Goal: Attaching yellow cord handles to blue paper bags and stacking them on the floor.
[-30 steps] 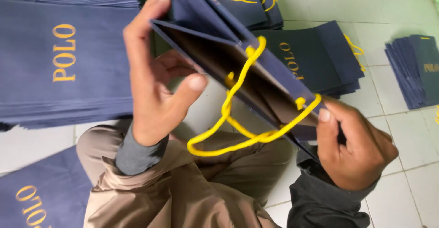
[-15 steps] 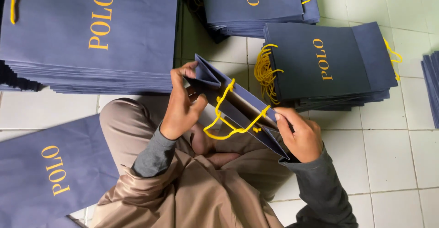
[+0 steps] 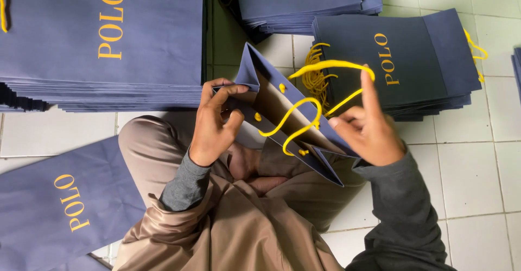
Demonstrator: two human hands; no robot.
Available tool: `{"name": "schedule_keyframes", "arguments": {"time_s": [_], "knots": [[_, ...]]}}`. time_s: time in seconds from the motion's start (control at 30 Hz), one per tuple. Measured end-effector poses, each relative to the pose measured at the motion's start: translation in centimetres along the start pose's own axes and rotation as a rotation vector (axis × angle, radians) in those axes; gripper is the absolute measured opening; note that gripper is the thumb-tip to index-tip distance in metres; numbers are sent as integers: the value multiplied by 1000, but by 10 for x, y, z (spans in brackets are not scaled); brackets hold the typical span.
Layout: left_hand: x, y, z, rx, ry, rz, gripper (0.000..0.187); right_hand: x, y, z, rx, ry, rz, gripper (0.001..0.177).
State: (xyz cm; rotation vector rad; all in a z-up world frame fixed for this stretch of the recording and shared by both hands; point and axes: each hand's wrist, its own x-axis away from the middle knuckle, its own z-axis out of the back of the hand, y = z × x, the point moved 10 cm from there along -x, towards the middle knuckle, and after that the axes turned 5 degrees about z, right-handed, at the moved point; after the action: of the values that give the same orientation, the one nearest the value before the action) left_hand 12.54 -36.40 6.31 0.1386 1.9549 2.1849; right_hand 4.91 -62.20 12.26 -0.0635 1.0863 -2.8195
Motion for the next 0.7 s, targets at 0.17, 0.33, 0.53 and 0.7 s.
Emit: {"name": "schedule_keyframes", "arguments": {"time_s": [0.17, 0.33, 0.53, 0.7], "knots": [[2, 8, 0, 25, -12, -29, 48, 10, -31, 36, 258, 287, 279, 37], [7, 15, -8, 32, -36, -39, 49, -18, -90, -27, 168, 35, 496, 33], [9, 21, -6, 1, -35, -60, 49, -56, -81, -81, 71, -181, 596, 15], [9, 19, -2, 32, -32, -55, 50, -58, -76, -8, 46, 176, 473, 11]]}}
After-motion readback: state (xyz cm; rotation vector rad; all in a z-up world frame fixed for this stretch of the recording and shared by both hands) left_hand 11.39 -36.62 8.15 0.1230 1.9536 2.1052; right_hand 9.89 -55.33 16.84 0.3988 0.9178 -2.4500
